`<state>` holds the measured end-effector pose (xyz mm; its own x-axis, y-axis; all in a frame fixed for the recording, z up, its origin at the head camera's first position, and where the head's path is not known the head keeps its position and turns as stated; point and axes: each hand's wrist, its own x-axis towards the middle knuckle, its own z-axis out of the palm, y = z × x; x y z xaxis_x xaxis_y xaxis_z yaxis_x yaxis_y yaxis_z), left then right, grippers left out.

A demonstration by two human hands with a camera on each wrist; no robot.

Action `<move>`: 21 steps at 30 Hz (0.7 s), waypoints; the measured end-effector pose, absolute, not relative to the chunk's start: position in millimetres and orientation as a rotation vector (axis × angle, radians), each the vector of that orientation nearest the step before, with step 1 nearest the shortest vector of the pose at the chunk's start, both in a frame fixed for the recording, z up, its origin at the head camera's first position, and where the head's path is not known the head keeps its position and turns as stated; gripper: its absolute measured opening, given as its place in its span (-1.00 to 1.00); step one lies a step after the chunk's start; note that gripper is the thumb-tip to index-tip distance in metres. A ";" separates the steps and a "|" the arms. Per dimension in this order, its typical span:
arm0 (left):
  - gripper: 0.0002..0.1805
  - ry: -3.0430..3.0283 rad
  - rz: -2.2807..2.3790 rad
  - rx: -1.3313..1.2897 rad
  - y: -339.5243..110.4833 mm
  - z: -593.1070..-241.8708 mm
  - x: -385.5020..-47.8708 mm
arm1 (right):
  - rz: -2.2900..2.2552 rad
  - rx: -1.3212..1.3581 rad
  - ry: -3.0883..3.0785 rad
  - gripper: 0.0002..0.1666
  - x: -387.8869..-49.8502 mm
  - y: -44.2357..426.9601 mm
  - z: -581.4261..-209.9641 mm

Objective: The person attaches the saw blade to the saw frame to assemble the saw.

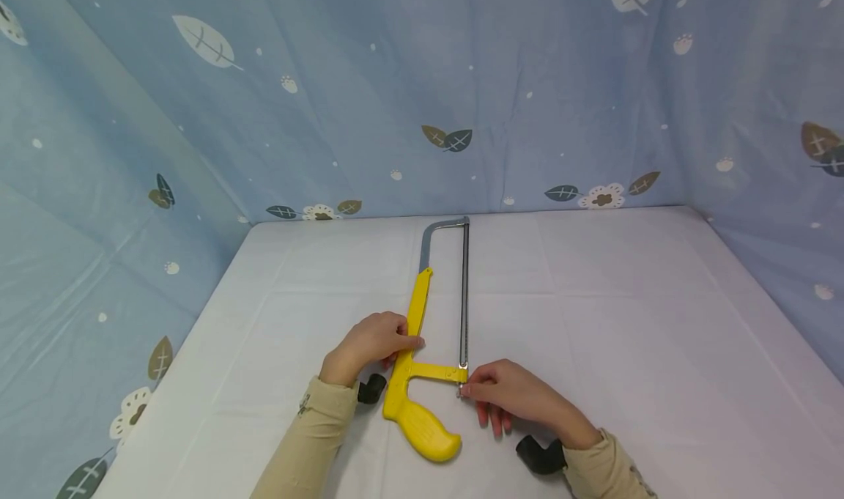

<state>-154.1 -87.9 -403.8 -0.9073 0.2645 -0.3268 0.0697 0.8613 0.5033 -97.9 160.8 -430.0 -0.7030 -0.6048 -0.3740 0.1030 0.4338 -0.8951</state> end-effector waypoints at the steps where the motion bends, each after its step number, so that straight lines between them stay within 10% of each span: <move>1: -0.64 2.645 0.694 0.249 -87.9 -403.9 -154.1 | -1.314 -0.422 1.995 -0.63 -97.9 161.1 -429.9; 21: -0.64 2.647 0.684 0.248 -88.0 -403.2 -153.5 | -1.326 -0.408 2.042 -0.67 -99.0 160.0 -434.7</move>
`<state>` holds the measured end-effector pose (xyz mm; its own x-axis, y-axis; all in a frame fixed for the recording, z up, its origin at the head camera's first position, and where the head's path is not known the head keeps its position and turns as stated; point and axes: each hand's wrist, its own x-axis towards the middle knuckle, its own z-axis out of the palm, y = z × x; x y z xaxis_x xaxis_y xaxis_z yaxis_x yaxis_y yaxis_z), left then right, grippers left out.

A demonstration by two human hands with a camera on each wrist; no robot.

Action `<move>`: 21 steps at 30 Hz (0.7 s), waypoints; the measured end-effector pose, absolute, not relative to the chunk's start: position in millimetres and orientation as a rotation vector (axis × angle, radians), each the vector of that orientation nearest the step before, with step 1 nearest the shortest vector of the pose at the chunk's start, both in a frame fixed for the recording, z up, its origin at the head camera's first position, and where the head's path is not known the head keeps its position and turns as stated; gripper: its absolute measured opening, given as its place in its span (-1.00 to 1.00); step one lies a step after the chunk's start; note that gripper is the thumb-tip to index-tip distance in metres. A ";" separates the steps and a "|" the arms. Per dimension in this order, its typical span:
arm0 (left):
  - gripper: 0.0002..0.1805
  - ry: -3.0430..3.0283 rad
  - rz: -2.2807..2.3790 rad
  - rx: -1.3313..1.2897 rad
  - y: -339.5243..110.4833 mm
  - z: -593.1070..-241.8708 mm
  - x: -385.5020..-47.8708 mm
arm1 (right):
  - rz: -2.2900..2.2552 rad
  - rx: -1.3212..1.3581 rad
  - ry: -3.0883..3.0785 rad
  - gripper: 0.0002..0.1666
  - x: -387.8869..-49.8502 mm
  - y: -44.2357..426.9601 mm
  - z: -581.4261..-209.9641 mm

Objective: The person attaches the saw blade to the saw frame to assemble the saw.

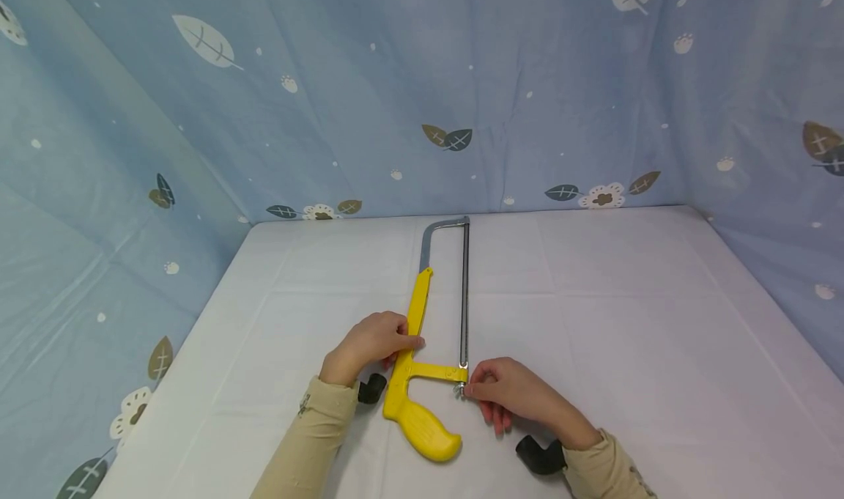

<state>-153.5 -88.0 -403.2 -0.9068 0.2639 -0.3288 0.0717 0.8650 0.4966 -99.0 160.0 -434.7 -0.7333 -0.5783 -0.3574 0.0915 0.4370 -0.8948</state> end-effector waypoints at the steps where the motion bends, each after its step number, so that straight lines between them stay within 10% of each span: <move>1: -0.64 2.647 0.686 0.248 -88.0 -403.2 -153.4 | -1.324 -0.406 2.042 -0.66 -99.0 160.0 -434.6; 21: -0.64 2.648 0.679 0.242 -87.9 -404.4 -154.5 | -1.326 -0.408 2.010 -0.64 -98.0 158.4 -431.5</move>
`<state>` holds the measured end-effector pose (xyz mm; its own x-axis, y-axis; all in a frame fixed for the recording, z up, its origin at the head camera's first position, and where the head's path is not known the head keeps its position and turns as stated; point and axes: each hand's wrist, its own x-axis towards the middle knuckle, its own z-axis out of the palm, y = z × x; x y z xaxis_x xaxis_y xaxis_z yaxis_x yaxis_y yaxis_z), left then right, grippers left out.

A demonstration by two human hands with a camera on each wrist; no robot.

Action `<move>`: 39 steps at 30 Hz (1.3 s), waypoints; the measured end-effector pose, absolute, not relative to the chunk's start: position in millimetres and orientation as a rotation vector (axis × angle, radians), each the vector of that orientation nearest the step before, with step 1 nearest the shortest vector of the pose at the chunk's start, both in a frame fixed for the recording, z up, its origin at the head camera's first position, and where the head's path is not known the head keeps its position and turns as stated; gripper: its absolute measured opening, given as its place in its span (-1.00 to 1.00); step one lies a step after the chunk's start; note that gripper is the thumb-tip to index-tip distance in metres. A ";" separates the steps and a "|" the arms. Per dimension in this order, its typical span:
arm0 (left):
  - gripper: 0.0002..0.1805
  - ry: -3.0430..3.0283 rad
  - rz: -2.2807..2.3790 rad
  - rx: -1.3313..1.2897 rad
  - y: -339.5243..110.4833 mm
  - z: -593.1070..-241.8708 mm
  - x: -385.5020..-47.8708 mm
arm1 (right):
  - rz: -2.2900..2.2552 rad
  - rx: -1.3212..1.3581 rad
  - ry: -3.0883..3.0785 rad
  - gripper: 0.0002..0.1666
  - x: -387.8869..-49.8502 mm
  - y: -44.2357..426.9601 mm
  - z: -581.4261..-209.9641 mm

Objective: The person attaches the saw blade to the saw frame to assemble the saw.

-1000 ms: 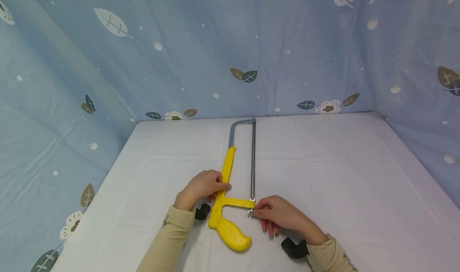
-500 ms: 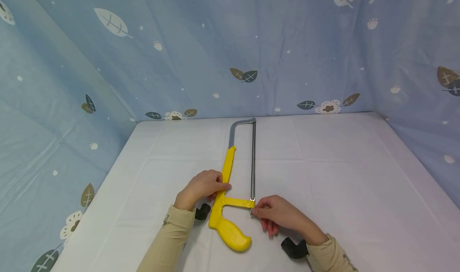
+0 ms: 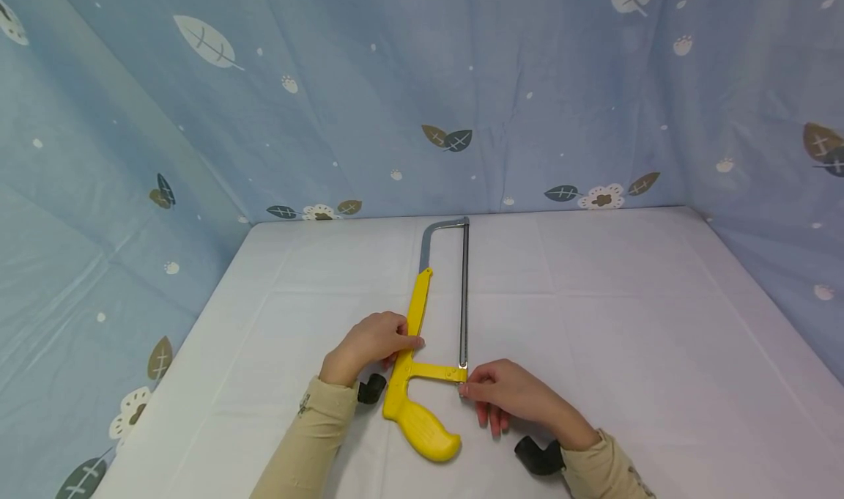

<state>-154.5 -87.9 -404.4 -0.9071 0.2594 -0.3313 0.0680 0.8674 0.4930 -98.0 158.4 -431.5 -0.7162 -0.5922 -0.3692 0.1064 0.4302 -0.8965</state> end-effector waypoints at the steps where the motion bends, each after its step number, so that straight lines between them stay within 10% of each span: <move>1: -0.64 2.648 0.680 0.243 -87.9 -404.5 -154.5 | -1.329 -0.409 2.007 -0.63 -98.0 158.4 -431.6; 39: -0.64 2.656 0.670 0.259 -87.7 -404.1 -154.4 | -1.324 -0.402 2.022 -0.63 -97.5 159.6 -431.0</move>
<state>-154.4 -87.7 -404.1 -0.9076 0.2678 -0.3233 0.0823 0.8687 0.4885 -97.5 159.6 -431.0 -0.7223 -0.5846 -0.3695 0.1048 0.4356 -0.8940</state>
